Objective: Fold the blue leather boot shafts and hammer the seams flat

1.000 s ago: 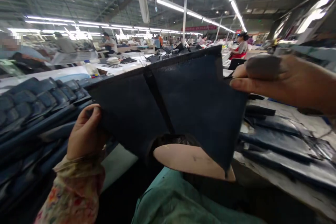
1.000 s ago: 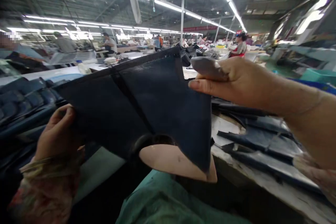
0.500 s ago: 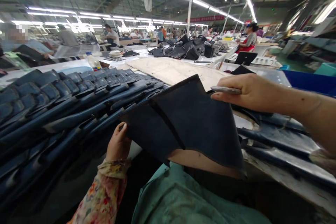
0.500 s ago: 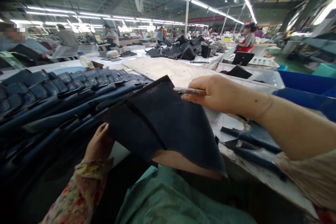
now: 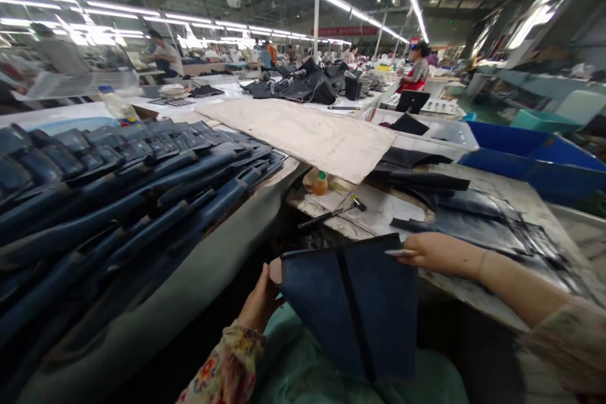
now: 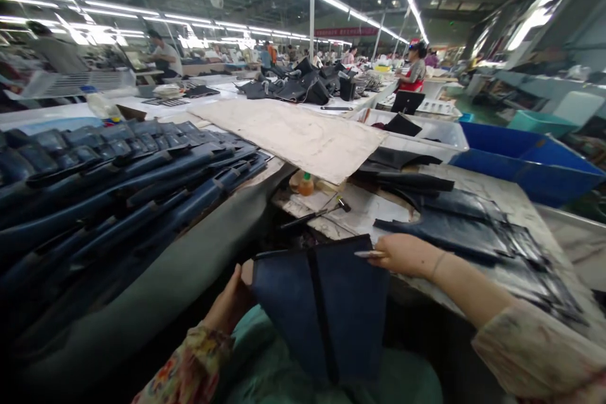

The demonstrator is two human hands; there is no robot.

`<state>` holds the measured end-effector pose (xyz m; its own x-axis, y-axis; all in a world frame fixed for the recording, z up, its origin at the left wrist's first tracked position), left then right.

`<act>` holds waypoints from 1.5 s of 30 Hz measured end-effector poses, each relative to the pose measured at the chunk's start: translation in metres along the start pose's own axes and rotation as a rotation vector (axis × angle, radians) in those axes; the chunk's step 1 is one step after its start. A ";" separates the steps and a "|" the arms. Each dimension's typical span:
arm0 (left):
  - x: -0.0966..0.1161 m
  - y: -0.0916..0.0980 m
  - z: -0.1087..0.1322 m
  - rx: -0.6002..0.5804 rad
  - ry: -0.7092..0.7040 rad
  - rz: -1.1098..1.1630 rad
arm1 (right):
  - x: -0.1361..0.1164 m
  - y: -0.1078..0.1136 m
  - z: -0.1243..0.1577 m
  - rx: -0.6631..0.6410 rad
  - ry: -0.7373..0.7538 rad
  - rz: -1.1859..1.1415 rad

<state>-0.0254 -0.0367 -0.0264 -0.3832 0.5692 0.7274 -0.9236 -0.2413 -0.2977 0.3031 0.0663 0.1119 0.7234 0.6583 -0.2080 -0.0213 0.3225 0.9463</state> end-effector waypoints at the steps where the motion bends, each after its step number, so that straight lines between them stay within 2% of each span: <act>1: 0.004 0.001 0.002 0.019 -0.004 0.001 | 0.005 -0.013 0.008 -0.009 -0.022 -0.008; 3: 0.017 0.007 0.006 0.070 -0.040 -0.025 | 0.007 -0.033 0.026 0.003 -0.038 -0.030; 5: 0.036 0.015 0.010 0.143 -0.149 -0.101 | 0.002 -0.048 0.044 0.071 -0.044 -0.061; 7: 0.053 0.018 0.014 0.234 -0.300 -0.175 | -0.008 -0.065 0.061 0.200 -0.073 -0.086; 9: 0.065 0.012 0.019 0.298 -0.467 -0.295 | -0.020 -0.084 0.074 0.363 -0.123 -0.099; 11: 0.069 -0.008 0.026 0.273 -0.616 -0.464 | -0.033 -0.105 0.082 0.531 -0.172 -0.106; 14: 0.061 -0.057 0.039 0.105 -0.836 -0.780 | -0.051 -0.133 0.086 0.705 -0.243 -0.123; 18: 0.036 -0.129 0.049 -0.142 -1.049 -1.167 | -0.064 -0.146 0.080 0.762 -0.306 -0.170; 21: 0.021 -0.166 0.045 -0.216 -1.150 -1.337 | -0.067 -0.142 0.075 0.765 -0.310 -0.192; 23: 0.013 -0.177 0.038 -0.224 -1.189 -1.401 | -0.067 -0.140 0.074 0.777 -0.318 -0.190; 25: 0.007 -0.180 0.031 -0.225 -1.217 -1.447 | -0.067 -0.141 0.074 0.782 -0.332 -0.192; 29: 0.000 -0.174 0.025 -0.209 -1.283 -1.481 | -0.066 -0.146 0.074 0.793 -0.350 -0.207; 33: -0.001 -0.172 0.032 -0.147 -1.333 -1.479 | -0.068 -0.147 0.072 0.805 -0.347 -0.194; 37: 0.001 -0.181 0.036 -0.058 -1.269 -1.506 | -0.074 -0.145 0.074 0.798 -0.345 -0.090; 39: 0.001 -0.189 0.037 -0.050 -1.242 -1.528 | -0.079 -0.144 0.077 0.791 -0.350 -0.038; 45: -0.002 -0.211 0.035 -0.152 -1.201 -1.585 | -0.087 -0.139 0.084 0.766 -0.359 0.012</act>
<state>0.1702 -0.0143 0.0568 0.7673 -0.5691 0.2957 -0.3920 -0.0513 0.9186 0.3011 -0.0929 0.0195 0.9042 0.3611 -0.2281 0.3495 -0.3185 0.8812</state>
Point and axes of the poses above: each hand's wrist, its own z-axis away from the middle knuckle, its own y-axis out of the back of the hand, x = y × z, the point moved 3 cm from there along -z, towards the middle knuckle, and after that the axes turned 11 degrees about y, right-handed, at the moved point
